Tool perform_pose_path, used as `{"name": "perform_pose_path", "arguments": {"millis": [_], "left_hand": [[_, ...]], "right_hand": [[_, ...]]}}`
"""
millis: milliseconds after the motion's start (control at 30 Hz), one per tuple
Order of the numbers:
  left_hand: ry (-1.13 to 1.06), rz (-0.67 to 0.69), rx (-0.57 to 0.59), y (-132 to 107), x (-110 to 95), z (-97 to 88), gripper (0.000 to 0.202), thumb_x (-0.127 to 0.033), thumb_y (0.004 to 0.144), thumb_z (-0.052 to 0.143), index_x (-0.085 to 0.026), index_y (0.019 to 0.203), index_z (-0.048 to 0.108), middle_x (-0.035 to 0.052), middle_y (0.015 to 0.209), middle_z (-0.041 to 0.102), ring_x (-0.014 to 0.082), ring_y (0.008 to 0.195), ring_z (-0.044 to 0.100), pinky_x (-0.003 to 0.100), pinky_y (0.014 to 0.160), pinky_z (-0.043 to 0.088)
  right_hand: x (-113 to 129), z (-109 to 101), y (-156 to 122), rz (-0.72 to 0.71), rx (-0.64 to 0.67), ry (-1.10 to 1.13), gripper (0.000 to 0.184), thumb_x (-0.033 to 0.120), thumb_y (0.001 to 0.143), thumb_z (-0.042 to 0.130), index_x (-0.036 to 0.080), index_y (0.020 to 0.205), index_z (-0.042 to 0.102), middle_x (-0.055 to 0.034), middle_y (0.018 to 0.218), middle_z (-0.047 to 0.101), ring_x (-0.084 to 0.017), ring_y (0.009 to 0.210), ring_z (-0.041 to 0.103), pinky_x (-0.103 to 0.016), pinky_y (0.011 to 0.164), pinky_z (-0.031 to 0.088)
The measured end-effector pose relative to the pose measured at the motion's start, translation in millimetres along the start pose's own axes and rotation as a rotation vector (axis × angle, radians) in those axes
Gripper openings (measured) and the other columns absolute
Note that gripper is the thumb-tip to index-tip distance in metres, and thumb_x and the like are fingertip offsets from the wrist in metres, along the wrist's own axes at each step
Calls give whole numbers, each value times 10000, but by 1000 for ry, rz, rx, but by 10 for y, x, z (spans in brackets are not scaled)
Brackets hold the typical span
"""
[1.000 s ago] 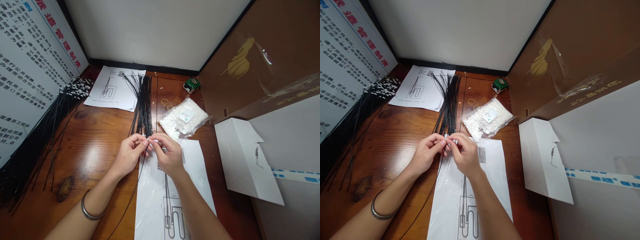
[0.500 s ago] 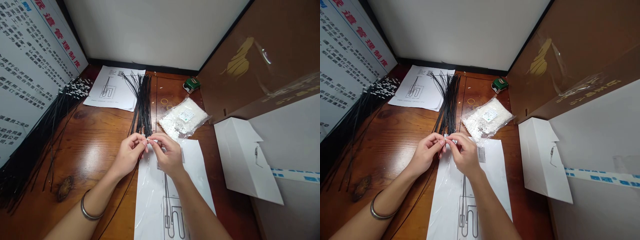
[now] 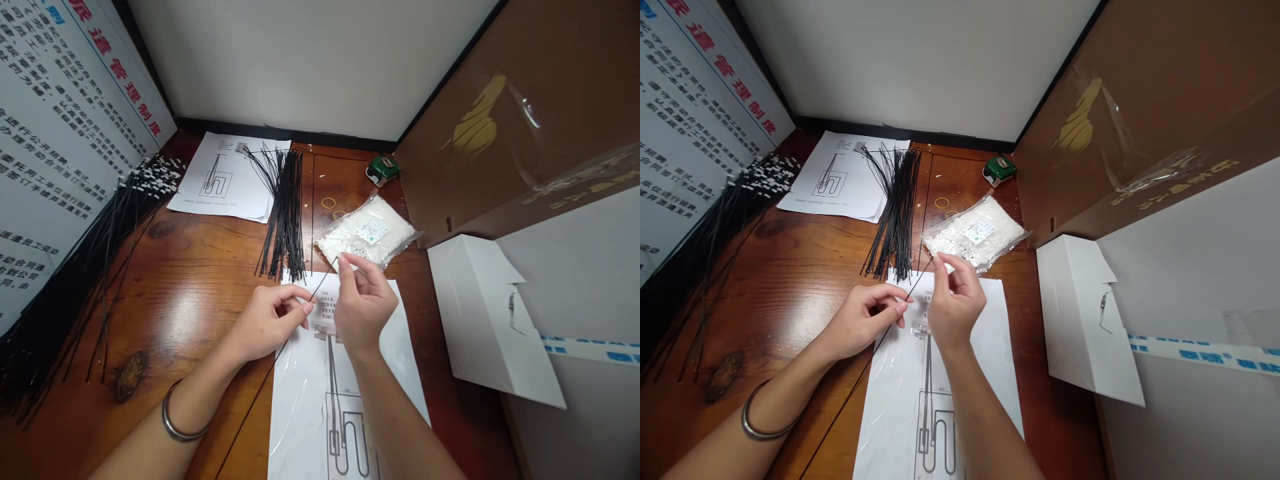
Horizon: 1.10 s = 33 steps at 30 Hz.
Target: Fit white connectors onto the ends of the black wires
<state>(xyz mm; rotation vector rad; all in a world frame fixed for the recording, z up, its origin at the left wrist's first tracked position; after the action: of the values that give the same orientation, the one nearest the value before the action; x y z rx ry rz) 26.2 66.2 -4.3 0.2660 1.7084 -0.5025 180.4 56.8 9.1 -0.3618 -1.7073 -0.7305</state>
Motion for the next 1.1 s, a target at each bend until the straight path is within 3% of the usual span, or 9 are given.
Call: {"name": "perform_pose_path", "arguments": {"millis": [200, 400, 533, 667, 733, 800, 933, 1000, 1100], "left_hand": [[-123, 24, -123, 31, 8, -87, 159, -305, 828, 608, -151, 858, 640, 17, 675, 637, 109, 566, 559, 232, 549, 466], [-250, -17, -382, -10, -5, -452, 219, -333, 791, 634, -149, 907, 601, 2, 728, 631, 97, 506, 562, 241, 495, 486], [-157, -28, -550, -144, -111, -954, 260, -285, 755, 669, -163, 980, 622, 24, 860, 678, 90, 547, 546, 213, 448, 423], [193, 36, -779, -368, -395, -1697, 225, -308, 808, 622, -202, 1002, 664, -33, 911, 709, 87, 586, 517, 232, 509, 375], [505, 152, -971, -542, -660, -2066, 217, -356, 834, 590, -249, 1007, 667, -78, 861, 705, 149, 770, 588, 270, 598, 375], [684, 289, -1028, -630, -863, -2276, 193, -348, 828, 575, -211, 926, 670, -27, 827, 705, 258, 1074, 556, 322, 645, 339], [947, 377, -978, -563, -999, -2266, 252, -354, 819, 564, -125, 860, 662, 98, 1109, 674, 391, 1373, 240, 463, 779, 310], [1050, 348, -1003, -490, -967, -2092, 297, -293, 798, 594, -108, 1023, 648, 114, 1279, 597, 370, 1330, 347, 517, 935, 303], [996, 310, -798, -240, -767, -1621, 279, -217, 813, 575, -139, 1072, 643, 100, 1183, 654, 286, 1141, 543, 458, 987, 369]], "right_hand": [[164, -288, 98, -170, -257, -46, 284, 396, 889, 532, 164, 874, 694, -74, 856, 637, -180, 709, 574, -325, 629, 438], [14, -338, 244, -91, -217, -398, 217, 319, 839, 551, 173, 803, 707, -39, 699, 538, -209, 690, 489, -361, 676, 394], [-171, -298, 313, -2, -91, -690, 200, 245, 780, 567, 186, 829, 752, -51, 700, 556, -240, 742, 462, -400, 743, 338], [-233, -279, 332, 6, -49, -741, 283, 273, 803, 532, 185, 925, 772, -71, 714, 557, -239, 719, 436, -395, 730, 309], [-231, -265, 336, -8, -39, -760, 317, 301, 832, 504, 185, 956, 771, -79, 714, 554, -238, 709, 426, -394, 725, 301], [-236, -249, 339, -12, -23, -789, 334, 312, 841, 495, 180, 981, 768, -90, 723, 565, -239, 709, 424, -396, 723, 295], [-277, -215, 342, -2, 29, -827, 358, 329, 823, 526, 173, 1055, 750, -105, 745, 596, -250, 725, 432, -405, 728, 287], [-285, -218, 345, -2, 29, -815, 354, 339, 813, 538, 178, 1040, 756, -101, 734, 597, -247, 718, 431, -407, 730, 288], [-274, -234, 350, 2, 8, -790, 326, 345, 812, 530, 185, 954, 776, -89, 714, 591, -234, 698, 431, -400, 732, 292]]}}
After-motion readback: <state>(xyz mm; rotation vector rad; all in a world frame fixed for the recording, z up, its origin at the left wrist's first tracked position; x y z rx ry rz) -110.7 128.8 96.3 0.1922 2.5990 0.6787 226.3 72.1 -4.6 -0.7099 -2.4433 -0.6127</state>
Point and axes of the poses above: each hand's wrist, its own y-axis towards the middle knuckle, its own z-axis out of the palm, x = y × z, the point moved 8 cm from there along y, towards the middle knuckle
